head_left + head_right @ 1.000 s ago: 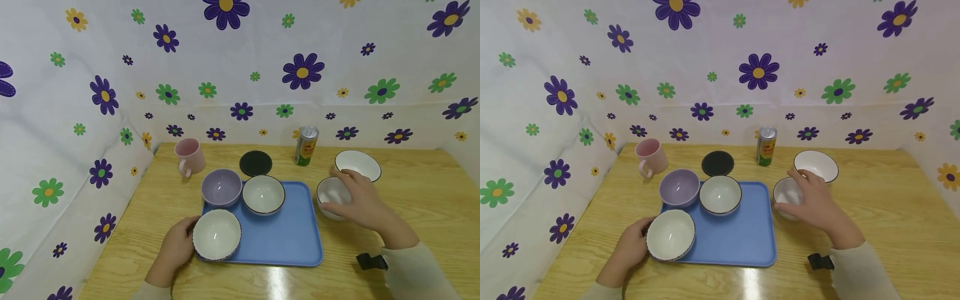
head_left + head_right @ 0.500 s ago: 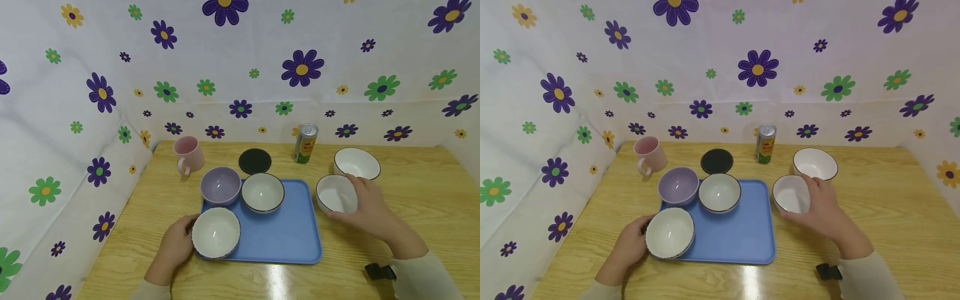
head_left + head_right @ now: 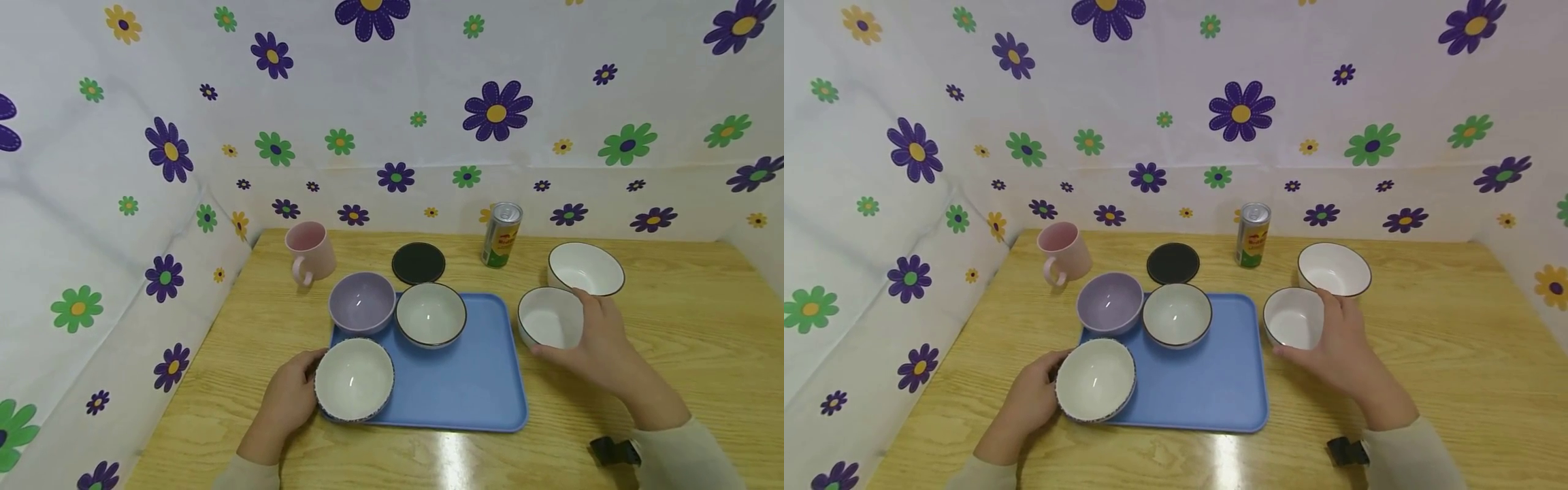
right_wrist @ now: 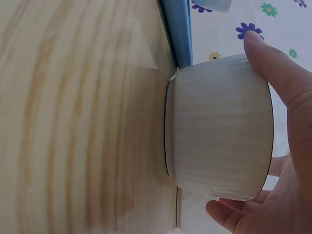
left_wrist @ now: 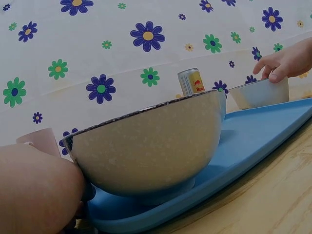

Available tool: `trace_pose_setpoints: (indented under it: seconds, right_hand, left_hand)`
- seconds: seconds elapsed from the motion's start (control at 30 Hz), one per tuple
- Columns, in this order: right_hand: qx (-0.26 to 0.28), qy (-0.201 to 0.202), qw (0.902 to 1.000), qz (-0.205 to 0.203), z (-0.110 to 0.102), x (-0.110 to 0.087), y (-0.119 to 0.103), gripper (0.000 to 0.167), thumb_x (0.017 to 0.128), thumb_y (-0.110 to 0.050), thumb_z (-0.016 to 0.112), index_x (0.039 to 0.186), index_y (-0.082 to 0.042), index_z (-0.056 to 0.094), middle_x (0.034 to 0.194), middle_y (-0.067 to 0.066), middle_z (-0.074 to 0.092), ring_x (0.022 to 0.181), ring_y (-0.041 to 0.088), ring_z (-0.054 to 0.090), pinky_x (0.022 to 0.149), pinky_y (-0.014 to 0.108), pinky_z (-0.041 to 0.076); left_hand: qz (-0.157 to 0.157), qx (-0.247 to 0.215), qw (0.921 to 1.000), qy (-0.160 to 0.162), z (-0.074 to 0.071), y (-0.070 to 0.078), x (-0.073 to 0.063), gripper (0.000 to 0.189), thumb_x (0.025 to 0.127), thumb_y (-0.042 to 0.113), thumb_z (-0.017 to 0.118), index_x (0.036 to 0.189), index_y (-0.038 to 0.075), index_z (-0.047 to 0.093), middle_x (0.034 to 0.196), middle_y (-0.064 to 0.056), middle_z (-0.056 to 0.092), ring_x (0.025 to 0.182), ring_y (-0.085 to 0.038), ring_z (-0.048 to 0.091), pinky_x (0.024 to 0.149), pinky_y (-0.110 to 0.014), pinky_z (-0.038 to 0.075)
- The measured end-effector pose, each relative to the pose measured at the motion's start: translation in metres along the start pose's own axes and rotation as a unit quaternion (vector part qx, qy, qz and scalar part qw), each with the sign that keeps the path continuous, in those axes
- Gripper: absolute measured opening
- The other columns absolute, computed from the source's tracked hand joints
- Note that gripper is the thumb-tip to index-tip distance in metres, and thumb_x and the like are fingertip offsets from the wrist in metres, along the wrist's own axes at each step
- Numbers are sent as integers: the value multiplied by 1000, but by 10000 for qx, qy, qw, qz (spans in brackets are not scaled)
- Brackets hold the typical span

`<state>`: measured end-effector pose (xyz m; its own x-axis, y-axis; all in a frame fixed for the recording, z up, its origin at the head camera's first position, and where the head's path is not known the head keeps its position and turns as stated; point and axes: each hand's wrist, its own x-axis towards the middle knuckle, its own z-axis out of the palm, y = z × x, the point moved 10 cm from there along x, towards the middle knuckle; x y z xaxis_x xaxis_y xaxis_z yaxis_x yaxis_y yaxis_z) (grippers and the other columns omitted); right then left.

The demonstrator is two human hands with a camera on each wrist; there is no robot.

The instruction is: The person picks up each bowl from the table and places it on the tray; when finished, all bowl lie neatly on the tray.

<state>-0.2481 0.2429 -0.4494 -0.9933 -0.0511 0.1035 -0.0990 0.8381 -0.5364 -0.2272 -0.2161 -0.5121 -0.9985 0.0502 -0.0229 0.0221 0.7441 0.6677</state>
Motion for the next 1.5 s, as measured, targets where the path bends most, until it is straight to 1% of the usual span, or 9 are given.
trace_pose_setpoints:
  seconds: [0.13,0.3,0.47,0.67,0.83,1.03,1.2,1.33,1.5]
  right_hand:
    - [28,-15,10000,3,1,0,0,119,69,-48,91,147,13,24,138,41,25,123,55,27,86,73,41]
    - [136,114,9996,-238,1,-1,-2,118,67,-44,93,148,13,26,138,40,29,124,56,29,89,73,38]
    - [355,68,9986,-386,5,-2,-3,119,69,-40,93,150,12,23,144,39,31,129,57,29,95,77,33]
    - [352,-123,9990,-241,7,-2,1,121,73,-44,90,154,8,17,149,39,24,131,56,28,96,79,34]
    - [329,-127,9991,-252,5,0,0,119,73,-45,89,155,5,18,148,37,24,129,55,30,94,79,36]
    - [532,-109,9982,-239,4,2,0,120,71,-41,92,155,5,20,145,35,29,126,51,34,92,76,40]
    - [684,-106,9975,-146,2,1,1,121,70,-40,92,153,7,18,139,33,32,120,49,39,89,71,44]
    - [709,-135,9973,-92,0,0,2,121,72,-39,91,154,6,16,139,34,30,120,50,38,89,72,44]
    - [749,-118,9970,-180,-6,-1,-3,120,71,-38,92,154,5,17,141,33,29,121,49,37,88,73,44]
  left_hand:
    - [43,21,10000,42,-1,1,-1,33,101,11,57,131,3,65,130,-16,65,126,-38,58,107,-56,45]
    - [30,16,10000,32,0,1,-2,32,101,10,57,132,3,65,130,-16,65,126,-38,58,106,-56,45]
    - [73,15,9999,82,-1,1,-2,33,101,10,57,131,3,65,131,-16,65,126,-38,58,106,-56,45]
    - [-77,7,10000,-13,3,0,-1,33,100,10,57,132,5,65,132,-16,64,128,-38,56,108,-56,44]
    - [-195,-17,9998,-34,2,1,-2,34,100,10,56,134,4,64,134,-16,63,129,-38,55,109,-56,43]
    - [-165,56,9998,-12,-1,5,-2,34,100,9,56,133,3,64,133,-18,63,128,-40,55,108,-57,43]
    - [-246,38,9997,-61,-1,4,-3,35,100,10,56,134,4,63,134,-17,63,129,-39,55,109,-57,43]
    - [-192,26,9998,-37,-2,6,-2,35,100,10,57,133,4,63,134,-17,63,129,-39,55,108,-56,43]
    - [-142,49,9999,13,-3,8,-1,34,100,9,57,132,3,64,132,-17,64,128,-39,56,108,-56,44]
